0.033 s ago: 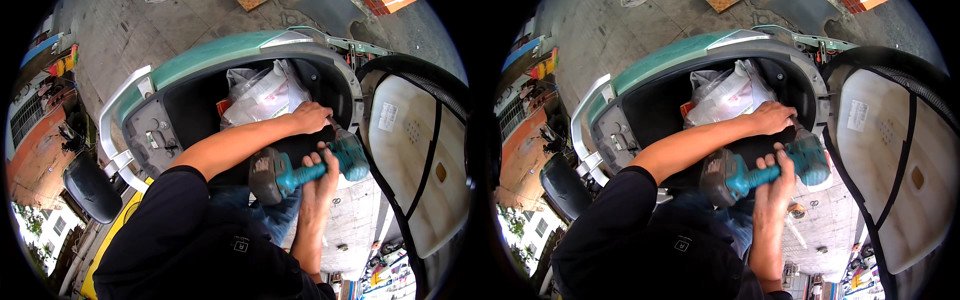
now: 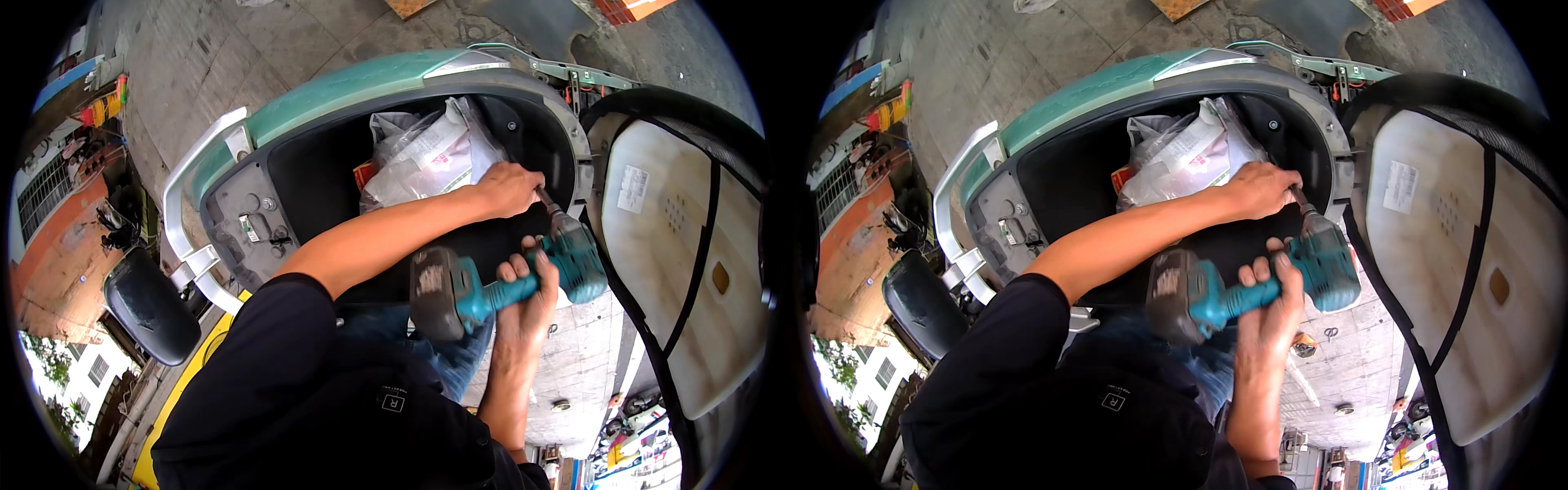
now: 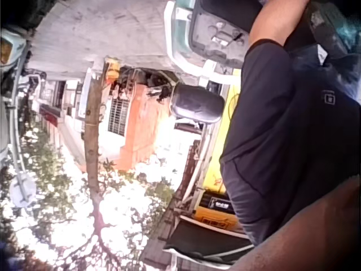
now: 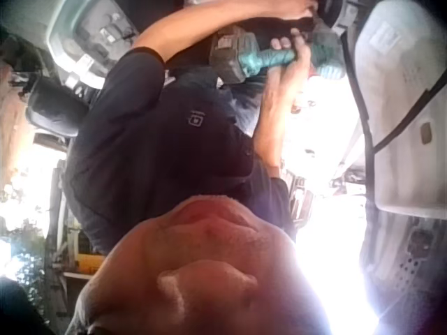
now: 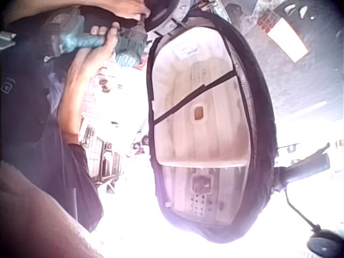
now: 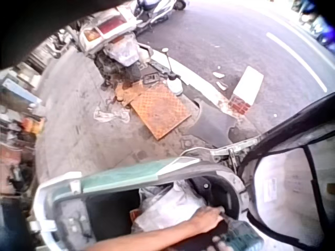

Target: The person removes items and unscrews bolts from a scooter storage compartment using power drills, detaches the seat from the scooter, and removes the seat cover from the cushion.

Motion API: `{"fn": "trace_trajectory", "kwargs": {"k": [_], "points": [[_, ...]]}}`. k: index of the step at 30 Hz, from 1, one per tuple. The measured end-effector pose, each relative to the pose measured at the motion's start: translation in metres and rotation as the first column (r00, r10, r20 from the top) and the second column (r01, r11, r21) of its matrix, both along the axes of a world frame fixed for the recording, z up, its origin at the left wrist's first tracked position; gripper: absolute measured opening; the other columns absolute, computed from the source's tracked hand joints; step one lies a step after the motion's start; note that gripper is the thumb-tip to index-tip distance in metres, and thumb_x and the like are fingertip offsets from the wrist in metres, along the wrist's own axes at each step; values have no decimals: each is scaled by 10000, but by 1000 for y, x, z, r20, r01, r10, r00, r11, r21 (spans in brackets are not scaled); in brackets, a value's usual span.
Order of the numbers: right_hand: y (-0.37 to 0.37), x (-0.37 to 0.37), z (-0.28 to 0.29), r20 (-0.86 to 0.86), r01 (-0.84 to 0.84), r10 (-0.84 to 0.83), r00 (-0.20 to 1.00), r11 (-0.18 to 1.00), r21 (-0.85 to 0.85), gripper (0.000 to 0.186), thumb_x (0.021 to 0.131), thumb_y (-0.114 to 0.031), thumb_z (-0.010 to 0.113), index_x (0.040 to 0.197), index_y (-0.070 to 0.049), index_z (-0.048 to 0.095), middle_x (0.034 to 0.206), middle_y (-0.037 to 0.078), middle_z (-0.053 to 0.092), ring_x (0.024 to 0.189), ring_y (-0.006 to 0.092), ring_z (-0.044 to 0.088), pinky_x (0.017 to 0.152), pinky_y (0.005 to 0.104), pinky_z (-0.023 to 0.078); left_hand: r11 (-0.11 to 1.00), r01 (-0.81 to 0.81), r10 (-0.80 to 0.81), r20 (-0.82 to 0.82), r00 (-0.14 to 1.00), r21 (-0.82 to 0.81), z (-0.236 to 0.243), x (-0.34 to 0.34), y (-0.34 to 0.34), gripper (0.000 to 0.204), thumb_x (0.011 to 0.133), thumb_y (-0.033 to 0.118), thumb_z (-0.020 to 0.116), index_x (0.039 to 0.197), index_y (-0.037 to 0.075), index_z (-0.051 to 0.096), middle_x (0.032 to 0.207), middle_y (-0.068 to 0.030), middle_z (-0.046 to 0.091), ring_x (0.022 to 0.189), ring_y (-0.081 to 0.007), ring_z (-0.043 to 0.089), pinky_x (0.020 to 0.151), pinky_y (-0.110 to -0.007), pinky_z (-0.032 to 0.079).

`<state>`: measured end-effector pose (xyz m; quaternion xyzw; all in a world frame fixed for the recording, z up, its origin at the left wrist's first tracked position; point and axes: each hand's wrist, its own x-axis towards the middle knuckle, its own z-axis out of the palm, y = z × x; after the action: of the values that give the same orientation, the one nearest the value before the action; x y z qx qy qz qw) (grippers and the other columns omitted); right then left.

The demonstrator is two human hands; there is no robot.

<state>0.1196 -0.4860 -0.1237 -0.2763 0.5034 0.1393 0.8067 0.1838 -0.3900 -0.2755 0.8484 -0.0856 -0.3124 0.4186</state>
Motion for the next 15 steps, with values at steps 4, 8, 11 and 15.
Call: {"fn": "trace_trajectory", "kwargs": {"k": [4,8,11,15], "points": [[-46,-24,21,27,-20,18,999,994,108,356,918,-159,568,1228,-12,474,1079,101,560,689,118,454,564,246,426,994,21,-33,109,993,105,53,7,15,215,827,205,638,1014,99,646,834,-138,681,795,-339,659,695,-449,513],[-93,-67,16,-47,-142,139,989,988,-59,309,889,-110,635,1147,2,508,1015,112,627,754,207,609,592,312,532,958,144,-195,194,961,249,97,-3,25,166,836,225,638,950,105,655,751,-114,672,714,-311,665,634,-422,518],[-132,-115,-15,-9,-217,217,976,975,-41,317,873,-108,647,1147,-7,526,990,122,648,702,216,636,597,316,546,813,404,-449,9,894,420,131,-25,7,188,868,277,600,864,100,661,685,-122,656,685,-317,662,623,-419,520],[-164,-179,-40,124,-181,174,977,982,54,358,834,-120,687,1133,20,550,958,136,666,689,220,634,616,320,537,732,557,-573,-85,815,392,139,-64,-27,244,895,307,567,957,103,686,743,-120,675,742,-315,668,667,-430,523]]}}
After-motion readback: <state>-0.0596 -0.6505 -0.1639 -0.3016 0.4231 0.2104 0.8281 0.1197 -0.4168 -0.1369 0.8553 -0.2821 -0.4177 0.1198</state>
